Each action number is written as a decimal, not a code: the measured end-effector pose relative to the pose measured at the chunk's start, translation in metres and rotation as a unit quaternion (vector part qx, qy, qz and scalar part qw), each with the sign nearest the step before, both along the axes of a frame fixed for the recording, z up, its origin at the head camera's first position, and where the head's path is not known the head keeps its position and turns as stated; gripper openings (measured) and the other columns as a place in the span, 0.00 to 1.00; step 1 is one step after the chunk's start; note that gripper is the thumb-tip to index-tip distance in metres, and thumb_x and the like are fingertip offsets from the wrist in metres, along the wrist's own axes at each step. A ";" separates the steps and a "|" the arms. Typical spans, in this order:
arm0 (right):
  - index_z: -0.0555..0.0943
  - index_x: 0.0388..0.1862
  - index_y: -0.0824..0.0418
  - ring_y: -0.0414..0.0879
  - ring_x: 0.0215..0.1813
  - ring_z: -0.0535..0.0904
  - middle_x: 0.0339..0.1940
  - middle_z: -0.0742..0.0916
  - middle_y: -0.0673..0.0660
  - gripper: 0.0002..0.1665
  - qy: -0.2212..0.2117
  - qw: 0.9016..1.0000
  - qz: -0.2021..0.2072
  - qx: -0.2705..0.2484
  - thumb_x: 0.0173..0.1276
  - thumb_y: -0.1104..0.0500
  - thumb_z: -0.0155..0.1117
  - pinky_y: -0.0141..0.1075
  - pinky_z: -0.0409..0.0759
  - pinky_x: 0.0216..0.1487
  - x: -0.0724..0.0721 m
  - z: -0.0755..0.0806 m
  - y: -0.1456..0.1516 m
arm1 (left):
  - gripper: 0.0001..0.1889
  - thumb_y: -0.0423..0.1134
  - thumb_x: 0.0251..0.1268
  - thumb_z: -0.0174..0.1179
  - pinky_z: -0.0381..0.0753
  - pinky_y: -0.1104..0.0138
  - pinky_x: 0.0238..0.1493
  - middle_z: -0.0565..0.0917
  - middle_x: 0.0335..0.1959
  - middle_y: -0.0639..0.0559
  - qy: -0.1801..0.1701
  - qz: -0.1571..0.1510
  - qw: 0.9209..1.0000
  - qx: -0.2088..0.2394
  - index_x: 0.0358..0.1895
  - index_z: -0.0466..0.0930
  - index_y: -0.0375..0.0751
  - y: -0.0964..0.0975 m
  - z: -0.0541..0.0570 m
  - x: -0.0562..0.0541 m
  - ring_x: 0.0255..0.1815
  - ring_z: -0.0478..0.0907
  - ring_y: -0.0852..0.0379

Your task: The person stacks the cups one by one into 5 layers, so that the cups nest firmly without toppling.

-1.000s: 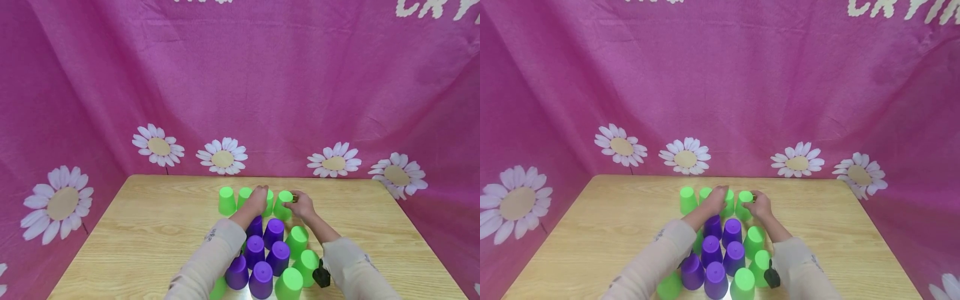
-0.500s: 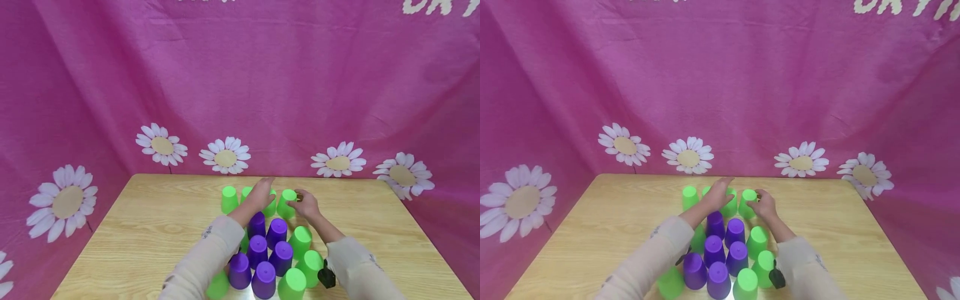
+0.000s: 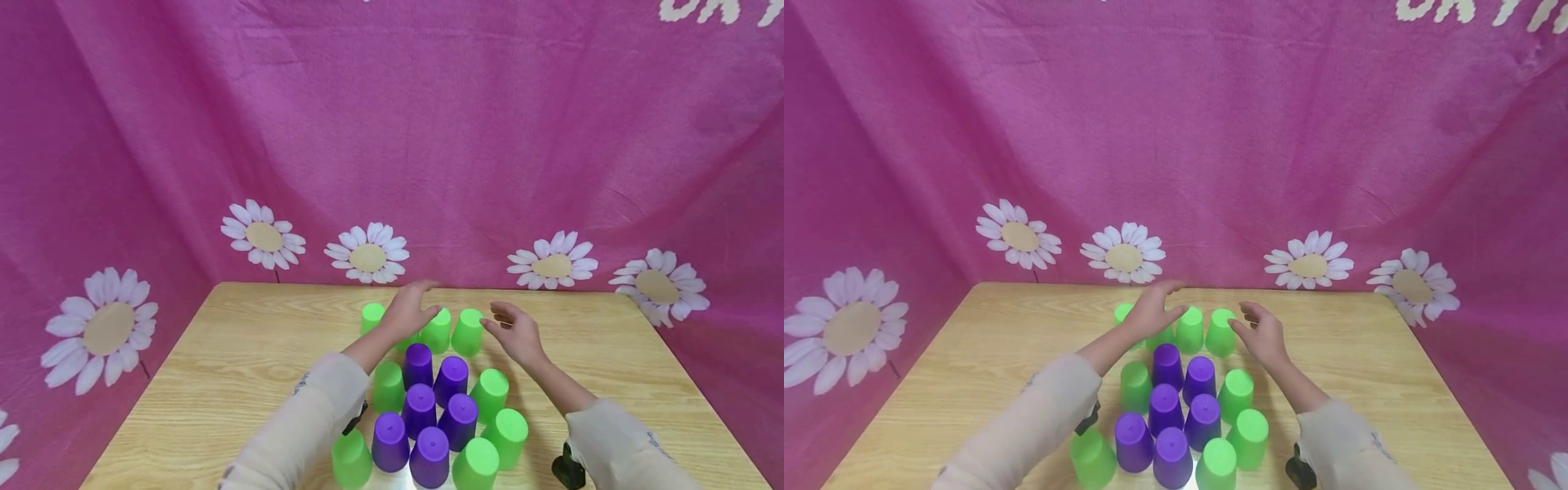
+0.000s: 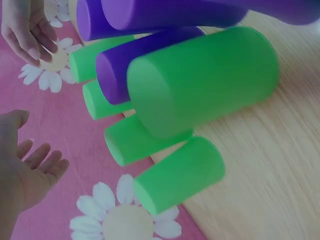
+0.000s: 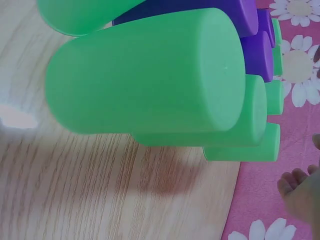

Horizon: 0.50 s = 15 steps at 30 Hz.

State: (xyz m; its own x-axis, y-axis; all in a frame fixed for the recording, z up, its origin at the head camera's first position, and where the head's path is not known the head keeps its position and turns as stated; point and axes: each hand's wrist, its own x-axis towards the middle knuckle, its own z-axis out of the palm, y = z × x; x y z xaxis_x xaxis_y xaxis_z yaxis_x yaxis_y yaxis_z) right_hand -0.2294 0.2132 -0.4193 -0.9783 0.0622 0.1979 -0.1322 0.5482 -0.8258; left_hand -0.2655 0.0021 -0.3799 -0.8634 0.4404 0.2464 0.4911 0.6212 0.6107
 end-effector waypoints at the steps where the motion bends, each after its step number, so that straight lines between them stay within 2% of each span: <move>1: 0.72 0.56 0.77 0.65 0.57 0.75 0.55 0.78 0.74 0.24 0.006 1.000 0.001 -0.001 0.62 0.66 0.60 0.50 0.75 0.58 0.001 0.000 0.001 | 0.23 0.35 0.61 0.59 0.69 0.57 0.65 0.76 0.58 0.38 -0.005 0.002 1.000 0.001 0.59 0.70 0.31 -0.003 0.000 0.001 0.62 0.71 0.44; 8: 0.74 0.53 0.77 0.65 0.56 0.76 0.53 0.79 0.74 0.23 0.012 0.999 0.022 -0.021 0.61 0.66 0.61 0.49 0.76 0.57 0.010 0.001 0.002 | 0.22 0.37 0.61 0.59 0.72 0.56 0.61 0.78 0.55 0.38 -0.002 0.012 1.000 0.013 0.57 0.72 0.30 -0.022 -0.001 0.005 0.59 0.73 0.44; 15: 0.75 0.51 0.76 0.63 0.54 0.77 0.50 0.81 0.73 0.21 0.010 0.999 0.032 -0.007 0.61 0.65 0.62 0.46 0.79 0.54 0.021 0.002 0.004 | 0.22 0.38 0.60 0.60 0.74 0.54 0.59 0.79 0.53 0.35 0.000 0.003 0.999 0.039 0.56 0.73 0.29 -0.031 -0.003 0.012 0.57 0.74 0.42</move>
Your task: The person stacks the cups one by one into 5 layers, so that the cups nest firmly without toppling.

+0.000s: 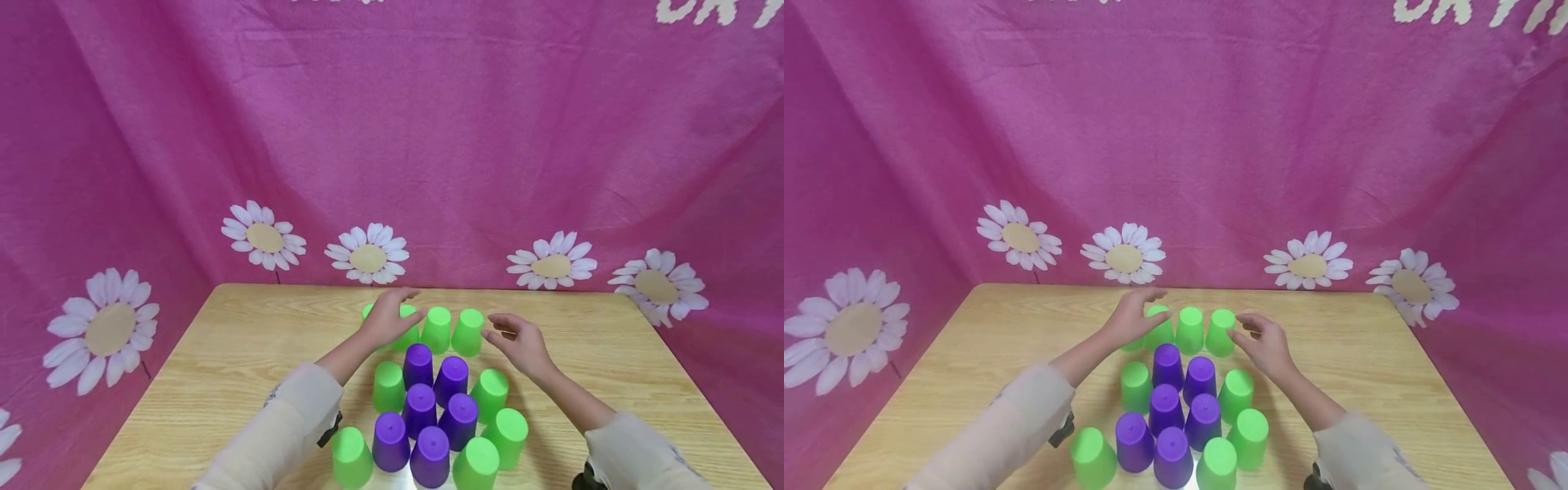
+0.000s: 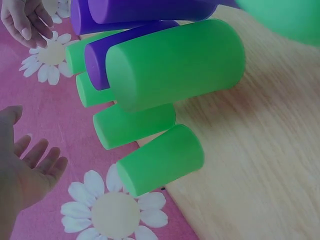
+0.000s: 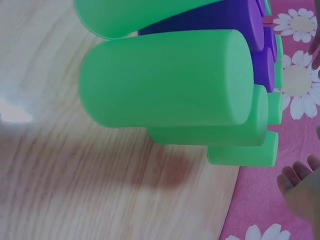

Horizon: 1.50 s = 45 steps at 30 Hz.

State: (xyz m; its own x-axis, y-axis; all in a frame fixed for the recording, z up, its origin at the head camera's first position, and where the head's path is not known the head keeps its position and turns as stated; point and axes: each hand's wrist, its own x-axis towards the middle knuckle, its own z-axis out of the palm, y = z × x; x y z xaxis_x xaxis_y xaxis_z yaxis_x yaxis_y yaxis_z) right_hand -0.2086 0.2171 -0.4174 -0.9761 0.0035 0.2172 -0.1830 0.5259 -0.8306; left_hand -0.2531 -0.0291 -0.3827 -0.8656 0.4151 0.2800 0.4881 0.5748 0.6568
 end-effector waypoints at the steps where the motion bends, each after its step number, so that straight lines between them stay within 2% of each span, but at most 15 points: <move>1: 0.75 0.51 0.77 0.63 0.54 0.77 0.50 0.81 0.73 0.22 -0.001 1.000 0.004 0.001 0.61 0.65 0.62 0.46 0.79 0.54 0.002 0.000 0.001 | 0.22 0.38 0.60 0.60 0.74 0.54 0.58 0.79 0.52 0.35 0.001 -0.001 1.000 0.005 0.55 0.74 0.29 -0.001 -0.001 0.001 0.56 0.75 0.42; 6: 0.75 0.51 0.76 0.64 0.53 0.78 0.50 0.81 0.73 0.22 -0.006 1.000 0.018 0.004 0.61 0.64 0.63 0.43 0.80 0.52 0.011 -0.002 0.003 | 0.21 0.37 0.58 0.61 0.76 0.54 0.55 0.80 0.51 0.36 0.009 -0.007 1.000 0.023 0.54 0.75 0.29 -0.011 -0.008 0.007 0.52 0.77 0.43; 12: 0.75 0.52 0.75 0.63 0.53 0.78 0.51 0.81 0.72 0.23 -0.018 0.999 0.037 0.009 0.61 0.63 0.64 0.41 0.81 0.50 0.022 -0.003 0.009 | 0.20 0.38 0.57 0.63 0.77 0.53 0.53 0.82 0.49 0.38 -0.002 0.013 0.999 0.046 0.51 0.77 0.31 -0.026 -0.021 0.009 0.50 0.78 0.43; 16: 0.75 0.52 0.75 0.61 0.52 0.79 0.50 0.81 0.72 0.23 -0.017 0.998 0.052 0.012 0.60 0.63 0.65 0.41 0.81 0.50 0.026 -0.006 0.013 | 0.20 0.38 0.56 0.64 0.78 0.53 0.51 0.82 0.47 0.36 -0.005 0.017 0.998 0.059 0.50 0.77 0.30 -0.036 -0.029 0.011 0.48 0.79 0.42; 21: 0.74 0.53 0.76 0.62 0.52 0.78 0.49 0.81 0.72 0.24 -0.013 0.997 0.072 0.009 0.60 0.64 0.64 0.43 0.80 0.52 0.031 -0.013 0.018 | 0.21 0.37 0.57 0.63 0.77 0.51 0.53 0.81 0.49 0.36 -0.044 0.014 0.996 0.074 0.52 0.76 0.29 -0.043 -0.035 0.018 0.50 0.78 0.41; 26: 0.74 0.53 0.76 0.50 0.51 0.80 0.49 0.82 0.71 0.24 -0.013 0.996 0.086 0.000 0.60 0.63 0.64 0.43 0.79 0.53 0.036 -0.017 0.021 | 0.21 0.38 0.57 0.63 0.76 0.49 0.54 0.81 0.50 0.36 -0.071 0.015 0.994 0.085 0.52 0.76 0.29 -0.047 -0.039 0.025 0.52 0.77 0.40; 28: 0.74 0.53 0.76 0.49 0.51 0.80 0.50 0.82 0.71 0.25 -0.018 0.996 0.091 -0.005 0.60 0.64 0.64 0.43 0.79 0.54 0.038 -0.020 0.021 | 0.21 0.38 0.57 0.63 0.76 0.49 0.53 0.81 0.50 0.36 -0.079 0.015 0.993 0.085 0.52 0.76 0.29 -0.048 -0.042 0.028 0.52 0.77 0.40; 33: 0.73 0.55 0.76 0.57 0.54 0.78 0.52 0.80 0.73 0.27 -0.043 0.993 0.108 -0.013 0.60 0.62 0.65 0.38 0.79 0.55 0.043 -0.030 0.023 | 0.20 0.38 0.57 0.63 0.77 0.50 0.51 0.81 0.50 0.37 -0.092 0.015 0.992 0.085 0.51 0.77 0.30 -0.052 -0.050 0.036 0.52 0.77 0.40; 36: 0.72 0.56 0.76 0.43 0.53 0.79 0.53 0.80 0.73 0.28 -0.059 0.991 0.117 -0.020 0.60 0.61 0.65 0.29 0.78 0.53 0.045 -0.035 0.025 | 0.20 0.38 0.57 0.63 0.77 0.50 0.51 0.81 0.50 0.36 -0.095 0.011 0.992 0.086 0.51 0.76 0.30 -0.054 -0.056 0.040 0.52 0.76 0.40; 40: 0.71 0.56 0.77 0.24 0.48 0.75 0.53 0.79 0.74 0.29 -0.065 0.988 0.132 -0.039 0.59 0.63 0.65 0.22 0.77 0.48 0.048 -0.040 0.027 | 0.20 0.39 0.57 0.63 0.77 0.50 0.51 0.81 0.49 0.36 -0.097 0.007 0.992 0.087 0.51 0.76 0.31 -0.057 -0.062 0.045 0.52 0.76 0.40; 45: 0.71 0.56 0.79 0.24 0.46 0.76 0.51 0.80 0.75 0.30 -0.066 0.986 0.145 -0.055 0.58 0.64 0.66 0.23 0.78 0.46 0.049 -0.042 0.027 | 0.21 0.40 0.57 0.63 0.77 0.53 0.50 0.81 0.49 0.38 -0.107 0.012 0.990 0.095 0.52 0.77 0.34 -0.061 -0.067 0.050 0.52 0.77 0.43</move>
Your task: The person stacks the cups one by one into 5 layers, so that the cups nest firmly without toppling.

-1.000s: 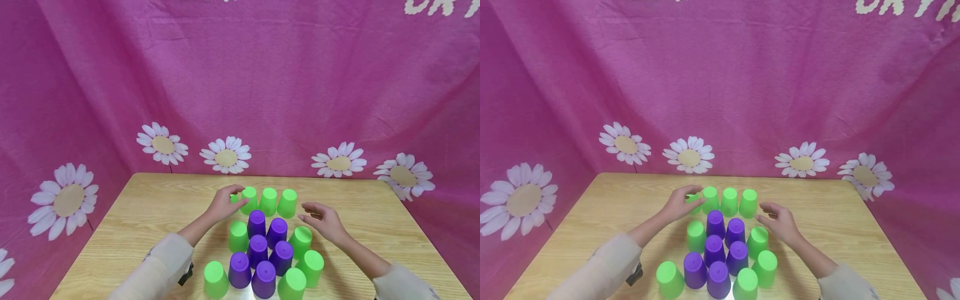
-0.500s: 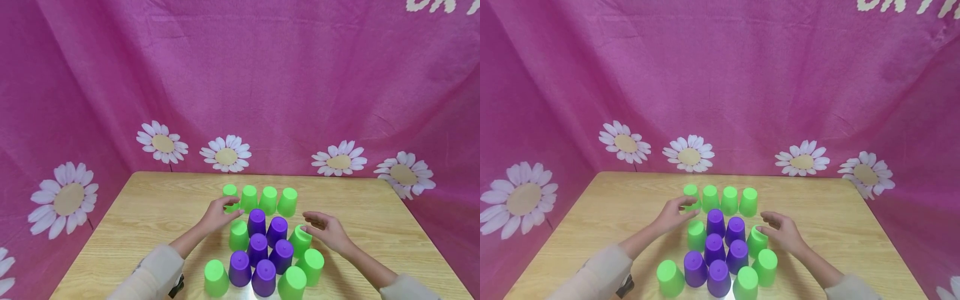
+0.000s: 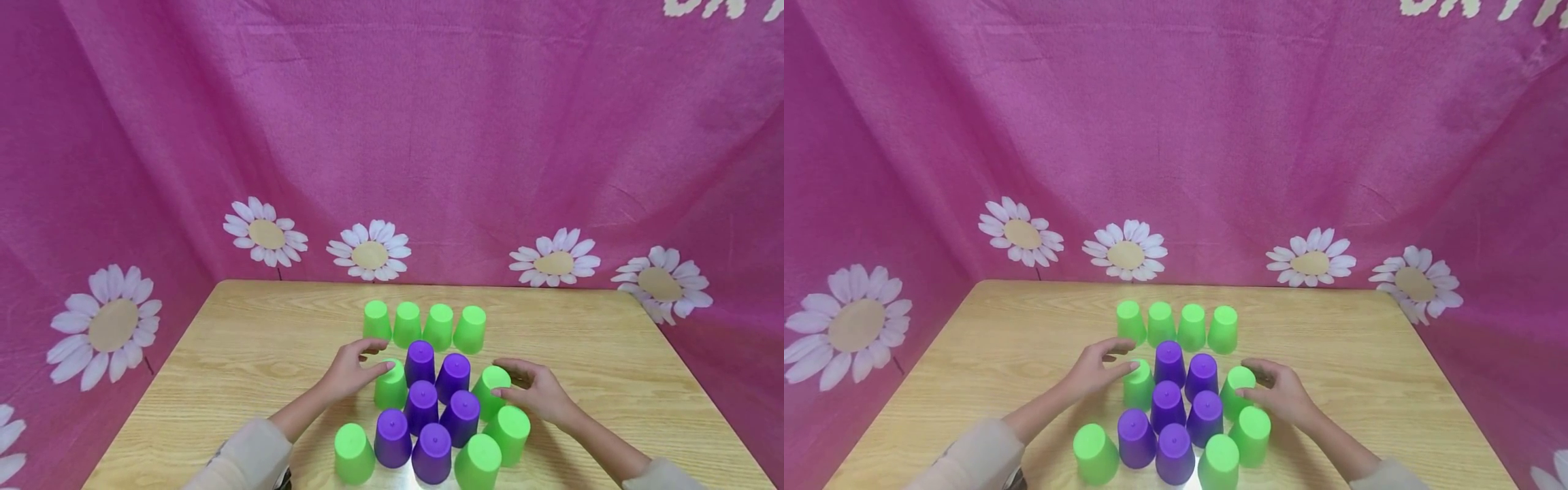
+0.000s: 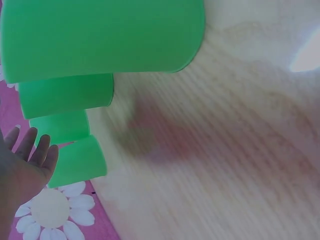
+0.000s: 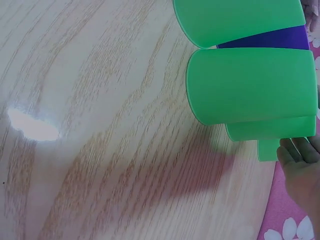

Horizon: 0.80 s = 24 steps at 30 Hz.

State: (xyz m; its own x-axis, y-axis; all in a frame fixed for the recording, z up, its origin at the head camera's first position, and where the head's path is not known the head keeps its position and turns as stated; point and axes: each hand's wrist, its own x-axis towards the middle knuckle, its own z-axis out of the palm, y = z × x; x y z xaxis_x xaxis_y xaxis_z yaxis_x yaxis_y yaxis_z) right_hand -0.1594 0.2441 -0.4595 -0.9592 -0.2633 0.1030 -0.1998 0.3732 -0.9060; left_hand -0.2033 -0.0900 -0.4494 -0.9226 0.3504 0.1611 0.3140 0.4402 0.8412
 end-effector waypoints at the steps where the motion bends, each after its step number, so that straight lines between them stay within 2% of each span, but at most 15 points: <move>1: 0.70 0.56 0.79 0.24 0.45 0.76 0.50 0.80 0.75 0.30 0.003 1.000 0.003 0.002 0.57 0.64 0.66 0.23 0.79 0.45 0.000 0.000 0.000 | 0.21 0.41 0.57 0.63 0.77 0.53 0.51 0.81 0.50 0.38 -0.002 0.001 1.000 0.002 0.52 0.77 0.34 -0.001 -0.001 0.001 0.52 0.77 0.44; 13: 0.72 0.54 0.78 0.24 0.44 0.76 0.48 0.81 0.73 0.30 0.010 1.000 0.014 0.007 0.55 0.65 0.68 0.24 0.79 0.45 0.001 -0.004 0.001 | 0.23 0.43 0.56 0.64 0.76 0.52 0.52 0.80 0.51 0.38 -0.040 -0.003 0.999 0.017 0.53 0.75 0.32 -0.004 -0.012 0.006 0.53 0.76 0.42; 19: 0.72 0.54 0.78 0.26 0.42 0.78 0.46 0.81 0.75 0.28 0.018 1.000 0.015 -0.003 0.56 0.66 0.67 0.25 0.81 0.42 0.001 -0.004 0.001 | 0.24 0.40 0.52 0.67 0.77 0.54 0.50 0.82 0.49 0.40 -0.036 -0.010 0.999 0.031 0.52 0.76 0.32 -0.003 -0.016 0.007 0.51 0.77 0.44; 24: 0.72 0.54 0.78 0.27 0.41 0.78 0.46 0.82 0.74 0.28 0.025 1.000 0.000 0.002 0.56 0.66 0.67 0.26 0.81 0.40 0.001 -0.003 0.002 | 0.26 0.40 0.50 0.69 0.77 0.53 0.50 0.81 0.49 0.41 -0.034 -0.014 0.999 0.034 0.53 0.75 0.32 -0.002 -0.020 0.007 0.50 0.77 0.44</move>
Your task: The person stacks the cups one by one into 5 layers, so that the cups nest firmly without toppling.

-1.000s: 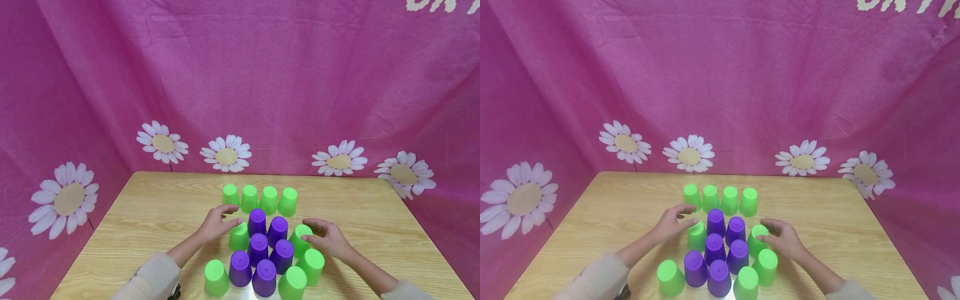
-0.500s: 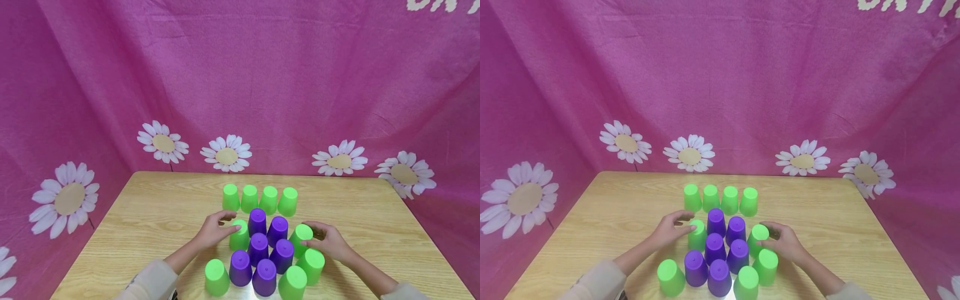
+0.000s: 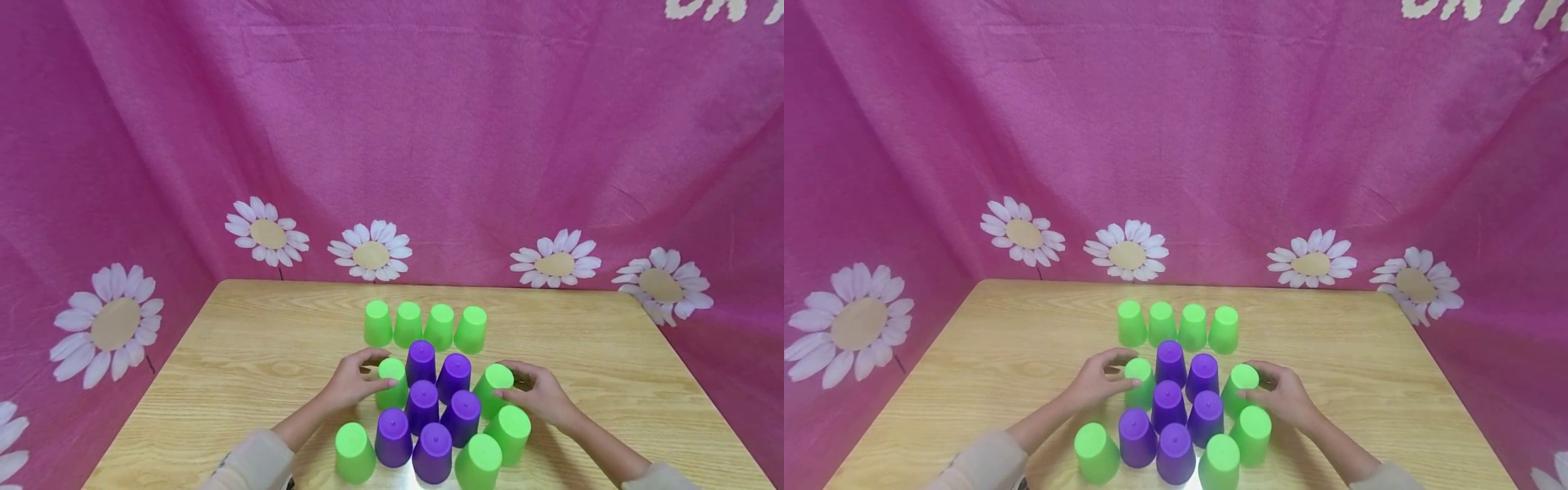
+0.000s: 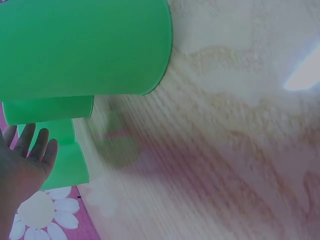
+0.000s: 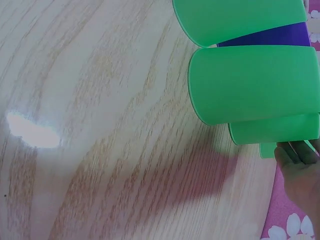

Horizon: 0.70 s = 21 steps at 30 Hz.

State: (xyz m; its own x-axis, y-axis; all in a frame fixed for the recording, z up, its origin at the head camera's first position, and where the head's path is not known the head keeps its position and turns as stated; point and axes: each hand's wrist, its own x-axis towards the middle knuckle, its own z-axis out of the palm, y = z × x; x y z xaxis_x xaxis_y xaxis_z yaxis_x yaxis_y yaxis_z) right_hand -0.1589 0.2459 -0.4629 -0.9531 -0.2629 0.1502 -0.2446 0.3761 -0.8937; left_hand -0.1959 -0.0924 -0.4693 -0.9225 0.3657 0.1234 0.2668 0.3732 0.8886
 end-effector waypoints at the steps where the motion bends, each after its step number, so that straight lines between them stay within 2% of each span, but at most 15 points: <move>1: 0.73 0.54 0.78 0.27 0.41 0.78 0.46 0.82 0.74 0.28 0.001 1.000 -0.005 0.002 0.56 0.66 0.67 0.26 0.81 0.40 0.000 0.000 0.000 | 0.27 0.40 0.50 0.69 0.77 0.52 0.51 0.81 0.50 0.41 0.000 -0.001 1.000 0.001 0.53 0.75 0.31 0.000 -0.001 0.000 0.50 0.77 0.44; 4: 0.73 0.54 0.78 0.28 0.41 0.79 0.45 0.83 0.72 0.28 0.000 1.000 -0.021 0.007 0.56 0.65 0.68 0.25 0.81 0.40 -0.001 0.001 0.001 | 0.27 0.39 0.50 0.69 0.76 0.50 0.52 0.81 0.50 0.40 -0.002 -0.006 1.000 0.004 0.53 0.75 0.32 0.000 -0.002 0.002 0.50 0.77 0.44; 6: 0.73 0.54 0.77 0.29 0.40 0.79 0.45 0.83 0.72 0.28 0.003 1.000 -0.029 0.008 0.56 0.65 0.68 0.25 0.81 0.41 -0.002 0.001 0.002 | 0.26 0.37 0.50 0.69 0.75 0.47 0.52 0.81 0.50 0.38 -0.006 -0.010 1.000 0.011 0.53 0.74 0.30 0.001 0.006 0.007 0.50 0.76 0.41; 8: 0.73 0.54 0.77 0.28 0.41 0.79 0.46 0.83 0.72 0.28 0.001 0.999 -0.038 0.012 0.56 0.65 0.68 0.25 0.81 0.42 -0.003 0.003 0.002 | 0.26 0.34 0.50 0.68 0.74 0.46 0.53 0.80 0.51 0.37 -0.007 -0.011 1.000 0.017 0.54 0.74 0.29 0.002 0.007 0.009 0.50 0.76 0.40; 11: 0.73 0.54 0.75 0.27 0.41 0.78 0.46 0.83 0.71 0.27 0.016 0.999 -0.047 0.021 0.56 0.65 0.67 0.25 0.80 0.42 -0.005 0.005 0.004 | 0.27 0.33 0.49 0.69 0.74 0.46 0.53 0.80 0.51 0.36 -0.007 -0.010 1.000 0.024 0.54 0.73 0.29 0.002 0.004 0.009 0.51 0.76 0.39; 13: 0.73 0.55 0.75 0.25 0.41 0.77 0.46 0.83 0.71 0.27 0.022 0.998 -0.053 0.027 0.56 0.65 0.67 0.24 0.80 0.42 -0.007 0.006 0.005 | 0.27 0.35 0.48 0.69 0.75 0.47 0.53 0.80 0.52 0.38 -0.003 -0.009 1.000 0.025 0.55 0.73 0.31 0.002 -0.006 0.005 0.51 0.76 0.41; 15: 0.74 0.54 0.75 0.25 0.40 0.77 0.45 0.83 0.71 0.27 0.031 0.997 -0.058 0.030 0.56 0.65 0.67 0.24 0.79 0.42 -0.008 0.006 0.006 | 0.28 0.36 0.48 0.70 0.75 0.48 0.54 0.80 0.52 0.39 0.001 -0.011 1.000 0.028 0.54 0.74 0.32 0.002 -0.008 0.004 0.52 0.76 0.41; 21: 0.74 0.55 0.73 0.26 0.40 0.77 0.45 0.83 0.70 0.27 0.013 0.997 -0.076 0.026 0.57 0.64 0.67 0.24 0.79 0.41 -0.013 0.009 0.006 | 0.28 0.36 0.48 0.70 0.76 0.48 0.53 0.80 0.52 0.39 0.004 -0.015 0.999 0.036 0.54 0.74 0.33 0.003 -0.012 0.004 0.52 0.76 0.41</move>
